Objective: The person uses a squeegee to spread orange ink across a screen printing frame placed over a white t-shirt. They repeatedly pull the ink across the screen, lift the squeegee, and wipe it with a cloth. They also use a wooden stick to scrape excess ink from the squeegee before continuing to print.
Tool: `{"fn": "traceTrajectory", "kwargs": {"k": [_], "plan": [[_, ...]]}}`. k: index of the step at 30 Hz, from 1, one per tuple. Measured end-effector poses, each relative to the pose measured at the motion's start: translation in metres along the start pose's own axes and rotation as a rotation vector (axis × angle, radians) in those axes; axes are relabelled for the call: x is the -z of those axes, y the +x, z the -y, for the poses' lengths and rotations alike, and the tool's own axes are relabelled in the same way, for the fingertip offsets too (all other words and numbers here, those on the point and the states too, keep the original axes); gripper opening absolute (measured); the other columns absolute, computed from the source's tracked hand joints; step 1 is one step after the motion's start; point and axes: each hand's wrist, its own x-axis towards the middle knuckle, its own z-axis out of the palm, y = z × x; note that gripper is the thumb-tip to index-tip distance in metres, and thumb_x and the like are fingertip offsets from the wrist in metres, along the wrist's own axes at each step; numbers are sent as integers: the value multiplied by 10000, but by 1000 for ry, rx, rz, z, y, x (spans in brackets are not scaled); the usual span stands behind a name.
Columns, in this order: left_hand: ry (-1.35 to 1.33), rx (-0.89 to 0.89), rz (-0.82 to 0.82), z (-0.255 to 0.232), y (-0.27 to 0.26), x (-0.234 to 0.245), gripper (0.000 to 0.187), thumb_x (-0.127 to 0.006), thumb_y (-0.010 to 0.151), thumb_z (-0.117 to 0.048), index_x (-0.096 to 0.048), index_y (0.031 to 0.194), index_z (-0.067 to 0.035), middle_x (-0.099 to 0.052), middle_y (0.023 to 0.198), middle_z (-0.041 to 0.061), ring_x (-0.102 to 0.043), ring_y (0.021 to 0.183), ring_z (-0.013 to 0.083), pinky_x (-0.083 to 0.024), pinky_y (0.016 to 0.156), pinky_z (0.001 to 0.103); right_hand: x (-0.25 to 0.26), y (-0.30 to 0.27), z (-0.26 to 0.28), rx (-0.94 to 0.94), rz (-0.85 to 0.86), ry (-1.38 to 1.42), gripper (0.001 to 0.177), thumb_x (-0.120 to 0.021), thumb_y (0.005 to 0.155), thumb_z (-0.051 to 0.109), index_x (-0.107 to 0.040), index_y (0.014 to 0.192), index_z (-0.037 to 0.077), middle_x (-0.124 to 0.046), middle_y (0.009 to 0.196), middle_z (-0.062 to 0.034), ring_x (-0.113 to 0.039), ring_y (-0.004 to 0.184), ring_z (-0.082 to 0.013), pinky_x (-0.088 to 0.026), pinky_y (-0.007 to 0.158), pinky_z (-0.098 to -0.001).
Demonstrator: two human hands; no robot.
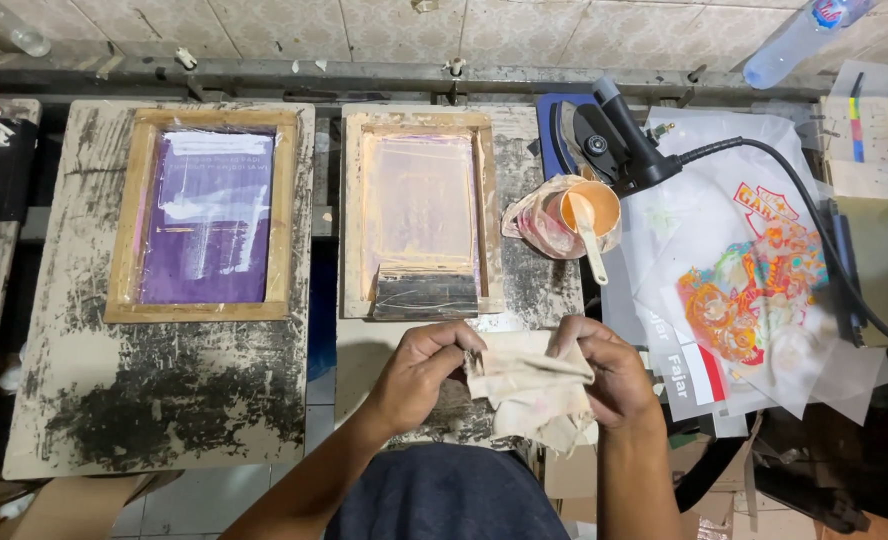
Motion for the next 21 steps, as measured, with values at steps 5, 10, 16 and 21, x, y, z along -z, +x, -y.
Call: {"fn": "traceTrajectory", "kwargs": {"k": [5, 10, 16, 21], "plan": [[333, -294, 162, -36, -15, -23, 228, -459, 903, -83, -640, 784, -11, -632, 684, 145, -469, 638, 158, -457, 563, 320, -19, 2, 19, 260, 192, -383, 369, -537, 920, 260, -693, 763, -36, -679, 669, -186, -646, 632, -236, -536, 647, -349], [445, -303, 102, -22, -9, -24, 314, -687, 931, -222, -534, 694, -84, -481, 552, 75, -407, 580, 143, -335, 523, 312, -72, -8, 40, 190, 97, -619, 345, -866, 652, -78, -587, 836, 3, -659, 758, -137, -571, 552, -156, -436, 442, -258], [357, -168, 265, -30, -19, -20, 277, -662, 985, -79, -389, 1031, -100, -657, 883, 130, -511, 821, 160, -451, 730, 326, -52, -21, 44, 122, 8, -479, 542, -808, 666, -61, -552, 1142, -10, -640, 875, -154, -613, 684, -202, -481, 554, -308], [247, 69, 429, -46, -18, -14, 316, -444, 994, -8, -343, 1271, -120, -607, 1294, 323, -528, 947, 190, -554, 787, 339, -39, -42, 57, 88, -18, -448, 536, -760, 710, -5, -570, 1211, -24, -684, 912, -163, -648, 772, -215, -526, 677, -344]]}}
